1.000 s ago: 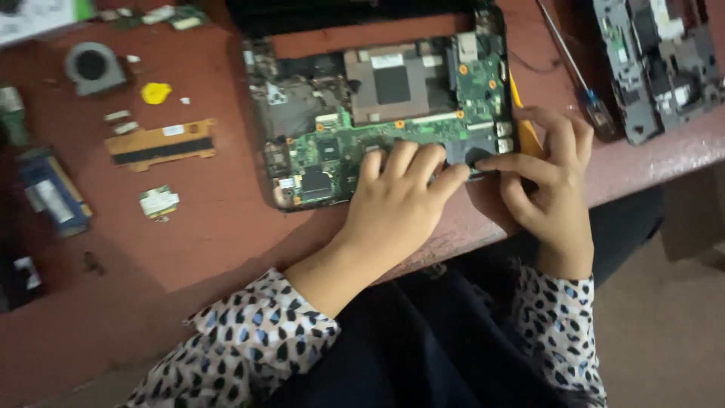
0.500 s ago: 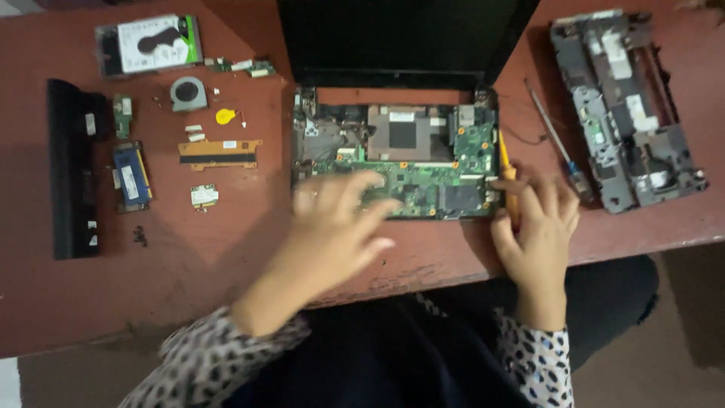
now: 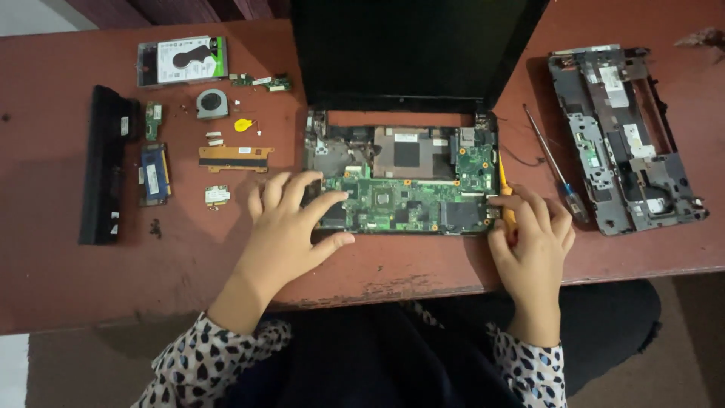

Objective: The person uses a yellow screwdriver to remove screws from the motherboard of a disassembled laptop. They then use their hands to disconnect a ribbon cable and remove a small black component from the circuit board.

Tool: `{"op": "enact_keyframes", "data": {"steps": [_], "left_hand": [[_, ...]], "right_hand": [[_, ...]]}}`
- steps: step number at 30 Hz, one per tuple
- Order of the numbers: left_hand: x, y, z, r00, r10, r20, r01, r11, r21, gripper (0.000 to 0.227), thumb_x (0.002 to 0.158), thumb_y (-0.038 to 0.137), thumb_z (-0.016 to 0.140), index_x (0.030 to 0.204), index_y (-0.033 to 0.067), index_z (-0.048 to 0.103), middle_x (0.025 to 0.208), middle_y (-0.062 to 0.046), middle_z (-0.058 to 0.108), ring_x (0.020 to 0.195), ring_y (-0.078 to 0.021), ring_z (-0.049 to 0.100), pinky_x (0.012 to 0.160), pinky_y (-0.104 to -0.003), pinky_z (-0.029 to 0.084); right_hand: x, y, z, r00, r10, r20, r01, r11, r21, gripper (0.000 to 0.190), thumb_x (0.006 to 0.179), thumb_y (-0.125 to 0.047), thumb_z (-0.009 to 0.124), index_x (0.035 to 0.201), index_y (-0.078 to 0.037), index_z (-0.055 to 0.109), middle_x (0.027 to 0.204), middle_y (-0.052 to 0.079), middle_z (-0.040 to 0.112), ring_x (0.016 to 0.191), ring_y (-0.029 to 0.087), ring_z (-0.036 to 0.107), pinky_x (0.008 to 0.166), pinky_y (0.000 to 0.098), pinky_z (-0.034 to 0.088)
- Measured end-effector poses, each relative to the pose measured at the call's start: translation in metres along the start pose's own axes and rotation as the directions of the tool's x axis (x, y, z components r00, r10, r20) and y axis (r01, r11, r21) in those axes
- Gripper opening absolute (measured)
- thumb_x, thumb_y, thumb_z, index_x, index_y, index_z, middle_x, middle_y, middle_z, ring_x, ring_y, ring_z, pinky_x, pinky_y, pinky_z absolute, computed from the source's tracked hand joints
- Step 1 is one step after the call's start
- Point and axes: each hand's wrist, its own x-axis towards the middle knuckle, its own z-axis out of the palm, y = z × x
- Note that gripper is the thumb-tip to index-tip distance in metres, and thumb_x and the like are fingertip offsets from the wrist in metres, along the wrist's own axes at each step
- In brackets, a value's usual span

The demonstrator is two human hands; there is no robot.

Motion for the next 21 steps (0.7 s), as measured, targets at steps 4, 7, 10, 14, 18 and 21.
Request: {"op": "enact_keyframes", "data": {"steps": [4,7,10,14,18,21], "left_hand": [[0.000,0.009,-0.014,0.986,-0.056,0.157,0.068,0.995,-0.068,0.059,0.077,0.072,0.059,0.122,0.0349,0.059,0.130,-0.002,0.050,0.117,-0.0314,0.041,0.093,-0.057,0.027],[-0.004,0.012,-0.013,0.980,-0.036,0.198,0.062,0.990,-0.125,0.055,0.078,0.071,0.060,0.114,0.0288,0.061,0.123,-0.001,0.052,0.111,-0.0283,0.043,0.092,-0.054,0.028],[-0.007,0.015,-0.020,0.984,0.002,0.177,0.030,0.984,-0.177,0.051,0.078,0.065,0.065,0.108,0.0232,0.063,0.117,0.002,0.055,0.107,-0.0260,0.044,0.090,-0.051,0.029],[-0.009,0.012,-0.023,0.992,0.038,0.122,-0.012,0.978,-0.207,0.055,0.079,0.063,0.065,0.115,0.0214,0.064,0.123,0.008,0.058,0.110,-0.0242,0.045,0.088,-0.046,0.030],[-0.010,0.008,-0.023,0.992,0.040,0.124,-0.010,0.971,-0.239,0.059,0.083,0.064,0.057,0.120,0.0198,0.065,0.126,0.005,0.061,0.113,-0.0240,0.045,0.091,-0.046,0.026],[-0.008,0.007,-0.026,0.999,-0.002,0.054,0.013,0.979,-0.205,0.045,0.084,0.058,0.064,0.113,0.0232,0.067,0.115,0.008,0.060,0.109,-0.0211,0.048,0.092,-0.048,0.027]], "right_hand": [[-0.001,0.010,0.003,0.999,-0.006,-0.032,0.009,0.997,0.073,0.035,0.076,-0.009,0.064,0.108,-0.021,0.068,0.128,0.003,0.059,0.123,0.033,0.042,0.103,0.0485,0.031],[0.001,0.023,-0.001,0.998,-0.052,-0.039,0.058,0.979,0.196,0.044,0.070,-0.002,0.064,0.109,-0.020,0.068,0.124,0.007,0.059,0.119,0.035,0.045,0.103,0.0483,0.033],[0.000,0.021,-0.011,0.993,-0.113,-0.018,0.113,0.950,0.292,0.044,0.070,0.003,0.057,0.109,-0.014,0.066,0.122,0.011,0.058,0.116,0.034,0.047,0.104,0.0451,0.033],[-0.002,0.018,-0.013,0.992,-0.126,-0.015,0.125,0.951,0.283,0.040,0.075,0.004,0.049,0.110,-0.008,0.064,0.127,0.013,0.055,0.123,0.034,0.044,0.107,0.0473,0.034],[-0.002,0.019,-0.010,0.988,-0.150,-0.045,0.157,0.955,0.251,0.038,0.074,0.004,0.050,0.108,-0.007,0.064,0.125,0.014,0.057,0.119,0.034,0.047,0.106,0.0455,0.034],[-0.001,0.015,-0.010,0.986,-0.156,-0.055,0.165,0.954,0.252,0.037,0.073,0.002,0.048,0.105,-0.007,0.063,0.125,0.014,0.058,0.119,0.034,0.049,0.106,0.0473,0.033]]}}
